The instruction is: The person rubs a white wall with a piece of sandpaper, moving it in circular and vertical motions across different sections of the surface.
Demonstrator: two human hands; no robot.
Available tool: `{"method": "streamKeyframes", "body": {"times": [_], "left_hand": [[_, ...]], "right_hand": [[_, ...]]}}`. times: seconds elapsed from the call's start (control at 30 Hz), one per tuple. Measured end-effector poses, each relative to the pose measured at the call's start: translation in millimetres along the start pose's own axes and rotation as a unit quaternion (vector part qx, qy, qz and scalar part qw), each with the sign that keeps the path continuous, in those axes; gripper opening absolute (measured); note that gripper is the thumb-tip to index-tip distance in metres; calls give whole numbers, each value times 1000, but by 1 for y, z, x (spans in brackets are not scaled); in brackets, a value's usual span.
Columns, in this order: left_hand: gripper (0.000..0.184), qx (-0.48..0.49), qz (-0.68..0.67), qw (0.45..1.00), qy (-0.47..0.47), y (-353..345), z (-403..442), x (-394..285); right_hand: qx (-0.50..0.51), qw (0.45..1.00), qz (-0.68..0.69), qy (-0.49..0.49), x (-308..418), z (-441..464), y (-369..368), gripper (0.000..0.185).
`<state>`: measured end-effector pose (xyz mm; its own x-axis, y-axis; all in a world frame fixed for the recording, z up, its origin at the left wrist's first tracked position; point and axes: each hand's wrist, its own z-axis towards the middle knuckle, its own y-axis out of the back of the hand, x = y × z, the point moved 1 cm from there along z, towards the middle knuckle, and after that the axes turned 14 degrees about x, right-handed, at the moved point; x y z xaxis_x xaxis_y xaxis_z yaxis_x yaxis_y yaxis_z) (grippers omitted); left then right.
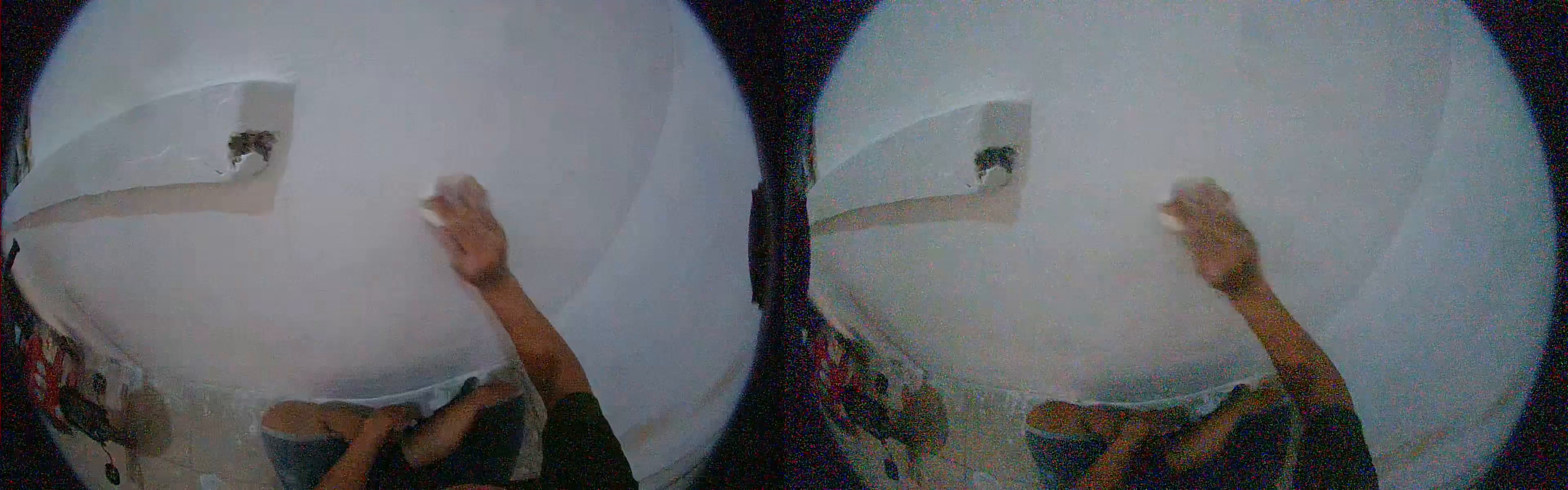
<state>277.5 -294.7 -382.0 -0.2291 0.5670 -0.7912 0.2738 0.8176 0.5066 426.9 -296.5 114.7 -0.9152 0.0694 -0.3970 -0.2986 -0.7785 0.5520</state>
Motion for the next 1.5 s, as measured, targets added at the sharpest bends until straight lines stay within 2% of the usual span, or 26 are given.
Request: {"method": "streamKeyframes", "body": {"times": [0.03, 0.1, 0.17, 0.23, 0.27, 0.33, 0.37, 0.43, 0.47, 0.53, 0.63, 0.7, 0.73, 0.77, 0.8, 0.83, 0.87, 0.93, 1.0, 1.07, 1.1, 1.17, 1.23, 1.3, 1.4, 1.5], "left_hand": [[57, -5, -8, 1000, 0, 2, -1, 1], [57, -12, -28, 1000, -1, 10, -7, 1], [58, -21, -72, 997, -14, 20, -12, -7], [58, -11, -196, 980, -30, 45, -24, -39], [59, 6, -282, 959, -31, 60, -35, -63], [59, 38, -434, 900, -27, 91, -57, -109], [62, 60, -522, 841, -130, 103, -56, -106], [69, 105, -649, 703, -272, 112, -63, -106], [74, 104, -671, 669, -302, 115, -66, -106], [75, 85, -674, 678, -282, 114, -71, -108], [81, 59, -670, 689, -271, 110, -66, -101], [78, 66, -562, 797, -213, 101, -49, -84], [78, 59, -567, 793, -214, 100, -45, -82], [73, 32, -476, 868, -138, 97, -41, -80], [68, 9, -379, 924, -54, 89, -40, -75], [68, 12, -386, 921, -47, 75, -31, -58], [61, -38, -131, 990, 21, 55, -18, -32], [54, -77, 131, 985, 87, 34, -7, -7], [55, -8, 53, 996, 74, 30, -2, 7], [56, 21, 12, 998, 63, 17, 13, 30], [54, -38, 30, 999, 10, 3, 31, 54], [52, -107, 32, 993, -37, 1, 26, 51], [55, -58, 94, 987, 120, 42, -25, -7], [52, -35, 88, 985, 142, 58, -48, -24], [49, -2, 89, 984, 157, 33, -32, 3], [49, -5, 69, 991, 116, 16, -24, 23]], "right_hand": [[4, 1000, -12, -11, -24, -19, 2, 41], [-147, 981, -67, -104, -71, -23, 22, 35], [-263, 930, 22, -257, -86, 13, 55, 35], [-289, 935, -106, -179, -113, 46, 63, 34], [-293, 942, -36, -160, -103, 66, 60, 33], [-236, 951, 83, -183, -49, 86, 37, 29], [-174, 951, 130, -219, -25, 80, 21, 28], [-156, 987, 36, 16, 2, 52, -21, 30], [-141, 989, 48, 3, 11, 34, -24, 30], [-22, 984, 151, 95, 15, 0, -14, 31], [-125, 990, -58, 31, -65, -50, -11, 28], [-219, 970, -92, -48, -99, -35, 18, 31], [-254, 958, -108, -78, -113, -21, 29, 33], [-283, 944, -48, -162, -110, -14, 42, 32], [-277, 946, -42, -165, -110, -6, 41, 32], [-211, 954, -66, -202, -114, 2, 33, 31], [-144, 957, -91, -236, -116, 9, 25, 29], [-73, 968, -94, -221, -86, 15, 3, 29], [-122, 991, 7, -52, 8, 8, -32, 37], [-130, 991, -36, 24, 3, -36, -47, 32], [-145, 982, -75, 100, -7, -50, -49, 28], [-132, 989, -65, 11, -49, -78, -27, 32], [-206, 961, 76, -170, -87, -98, -13, 34], [-240, 960, -61, -128, -117, -75, 4, 35], [-231, 939, 119, -227, -118, -63, -9, 35], [-54, 991, -80, -97, -24, -68, -60, 47]]}}
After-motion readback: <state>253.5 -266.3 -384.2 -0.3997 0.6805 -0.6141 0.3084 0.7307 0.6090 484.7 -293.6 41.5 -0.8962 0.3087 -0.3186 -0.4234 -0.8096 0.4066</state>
